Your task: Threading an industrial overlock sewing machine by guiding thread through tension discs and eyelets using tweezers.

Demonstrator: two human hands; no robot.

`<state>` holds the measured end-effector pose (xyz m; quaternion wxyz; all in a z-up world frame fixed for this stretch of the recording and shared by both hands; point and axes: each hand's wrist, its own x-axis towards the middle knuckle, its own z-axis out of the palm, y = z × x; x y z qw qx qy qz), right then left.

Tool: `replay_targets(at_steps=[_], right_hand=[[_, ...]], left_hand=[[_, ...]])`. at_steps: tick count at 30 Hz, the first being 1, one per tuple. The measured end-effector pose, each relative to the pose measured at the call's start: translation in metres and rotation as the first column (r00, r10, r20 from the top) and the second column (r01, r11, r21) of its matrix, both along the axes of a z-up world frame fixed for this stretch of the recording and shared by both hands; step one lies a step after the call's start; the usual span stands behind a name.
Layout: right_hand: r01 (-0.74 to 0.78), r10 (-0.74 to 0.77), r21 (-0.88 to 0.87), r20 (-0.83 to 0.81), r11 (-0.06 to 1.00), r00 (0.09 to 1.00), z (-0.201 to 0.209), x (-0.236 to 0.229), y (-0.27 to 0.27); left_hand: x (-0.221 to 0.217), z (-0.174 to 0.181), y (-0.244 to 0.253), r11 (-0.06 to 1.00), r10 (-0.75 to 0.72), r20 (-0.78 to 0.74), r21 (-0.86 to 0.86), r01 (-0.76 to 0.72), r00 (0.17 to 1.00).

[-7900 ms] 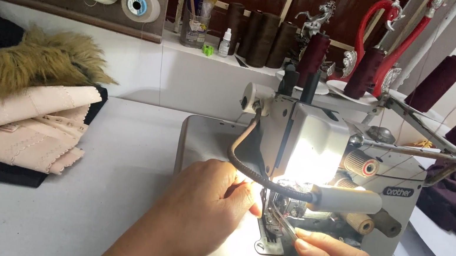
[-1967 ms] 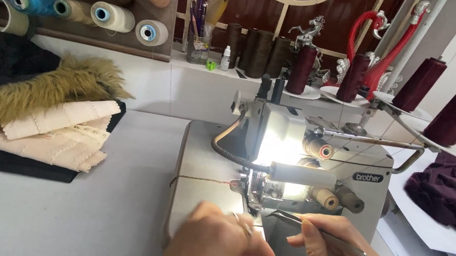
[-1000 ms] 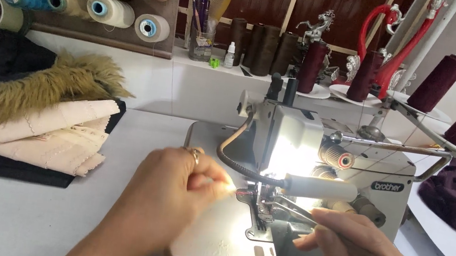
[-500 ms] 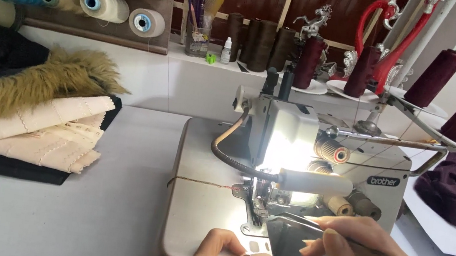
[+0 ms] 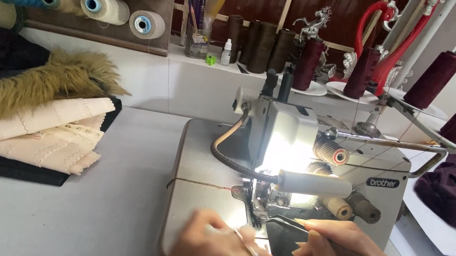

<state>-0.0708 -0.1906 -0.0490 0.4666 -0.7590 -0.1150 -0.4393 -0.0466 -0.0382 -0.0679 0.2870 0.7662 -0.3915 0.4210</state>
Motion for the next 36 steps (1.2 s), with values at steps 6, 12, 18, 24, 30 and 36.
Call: replay_targets(at_steps=[6, 12, 18, 24, 30, 36], right_hand=[[0.007, -0.007, 0.131, -0.002, 0.991, 1.000, -0.009, 0.003, 0.003], [0.114, -0.098, 0.123, -0.132, 0.986, 0.986, -0.004, -0.013, -0.008], [0.056, -0.057, -0.122, -0.005, 0.991, 0.998, 0.018, -0.016, 0.009], [0.209, -0.193, -0.367, 0.078, 0.906, 0.978, 0.033, -0.012, 0.020], [0.188, -0.167, -0.412, 0.089, 0.892, 0.982, 0.036, -0.005, 0.022], [0.193, -0.188, -0.290, 0.046, 0.937, 0.981, 0.033, -0.004, 0.031]], left_hand=[[0.034, 0.046, 0.048, 0.902, 0.364, -0.360, 0.366, -0.229, 0.859], [0.069, 0.054, 0.057, 0.902, 0.432, -0.592, 0.263, -0.343, 0.681], [0.083, 0.049, 0.057, 0.915, 0.400, -0.605, 0.228, -0.331, 0.688], [0.085, 0.042, 0.059, 0.927, 0.368, -0.592, 0.176, -0.331, 0.717], [0.086, 0.036, 0.060, 0.933, 0.352, -0.567, 0.147, -0.329, 0.745], [0.086, 0.032, 0.061, 0.935, 0.350, -0.528, 0.144, -0.325, 0.774]])
